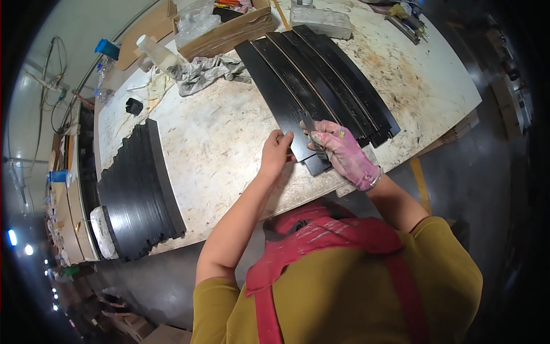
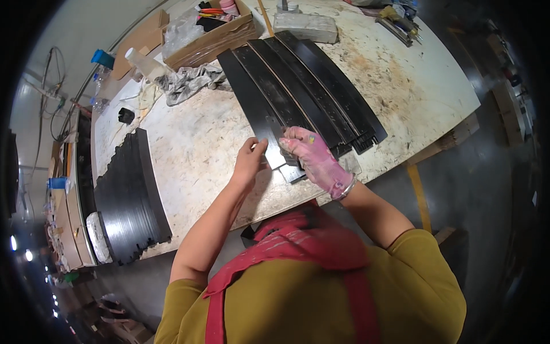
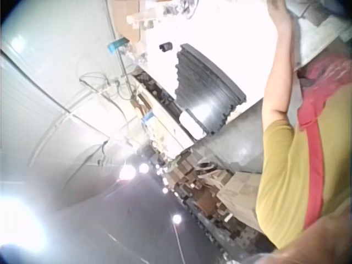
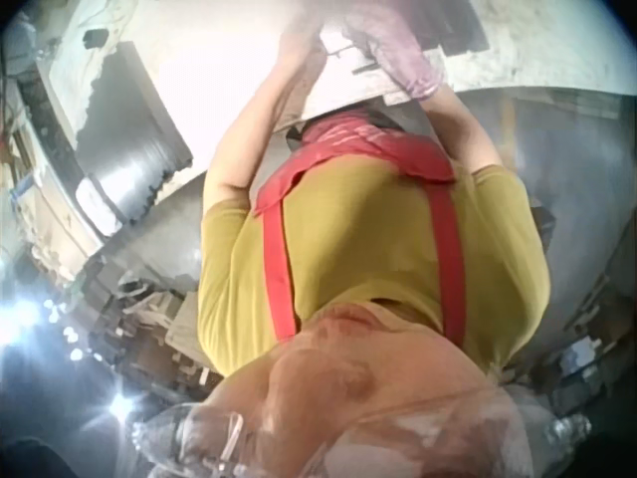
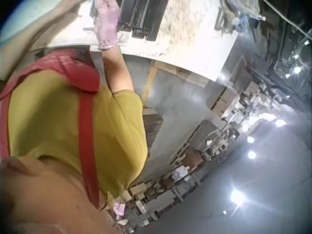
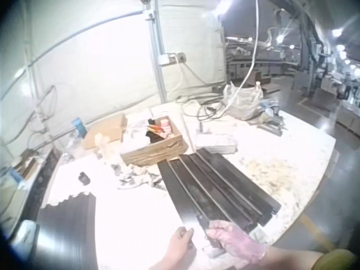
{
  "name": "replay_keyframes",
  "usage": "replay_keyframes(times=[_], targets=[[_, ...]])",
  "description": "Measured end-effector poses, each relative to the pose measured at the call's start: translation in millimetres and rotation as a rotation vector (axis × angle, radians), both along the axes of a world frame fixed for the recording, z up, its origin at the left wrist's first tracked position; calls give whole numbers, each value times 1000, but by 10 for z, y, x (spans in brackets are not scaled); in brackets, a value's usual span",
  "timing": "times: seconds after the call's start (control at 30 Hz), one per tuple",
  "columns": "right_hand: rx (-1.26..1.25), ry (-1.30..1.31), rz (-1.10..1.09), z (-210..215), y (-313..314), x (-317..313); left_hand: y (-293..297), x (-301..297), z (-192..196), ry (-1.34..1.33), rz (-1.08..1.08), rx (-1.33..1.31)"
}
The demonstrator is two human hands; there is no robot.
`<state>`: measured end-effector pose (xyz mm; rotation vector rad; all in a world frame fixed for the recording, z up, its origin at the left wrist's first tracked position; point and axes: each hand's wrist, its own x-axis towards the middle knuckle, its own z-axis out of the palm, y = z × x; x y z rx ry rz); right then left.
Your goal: The person scrapes the edges and surfaces of wooden slats using a small blade, picking up each slat from a stack and cleaning multiple sides before setting it down.
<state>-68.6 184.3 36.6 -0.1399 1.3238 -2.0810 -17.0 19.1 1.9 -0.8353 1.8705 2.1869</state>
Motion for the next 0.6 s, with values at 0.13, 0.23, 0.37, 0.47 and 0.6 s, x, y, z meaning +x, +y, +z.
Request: replay_keyframes(times=[0.13, 0.23, 0.37, 0.47, 0.6], targets=[[167, 186, 122, 280, 4, 73, -318, 282, -252, 10, 53, -287], [95, 55, 174, 20, 158, -52, -409, 589, 55, -2, 191, -13], [301, 245, 167, 241, -118, 23, -871, 1681, -104, -11, 281, -240], [501, 675, 380, 306, -453, 9, -944, 2162, 48, -66, 251, -415], [457, 1039, 675, 240, -1178, 179, -1014, 2349, -17, -123, 284, -938]])
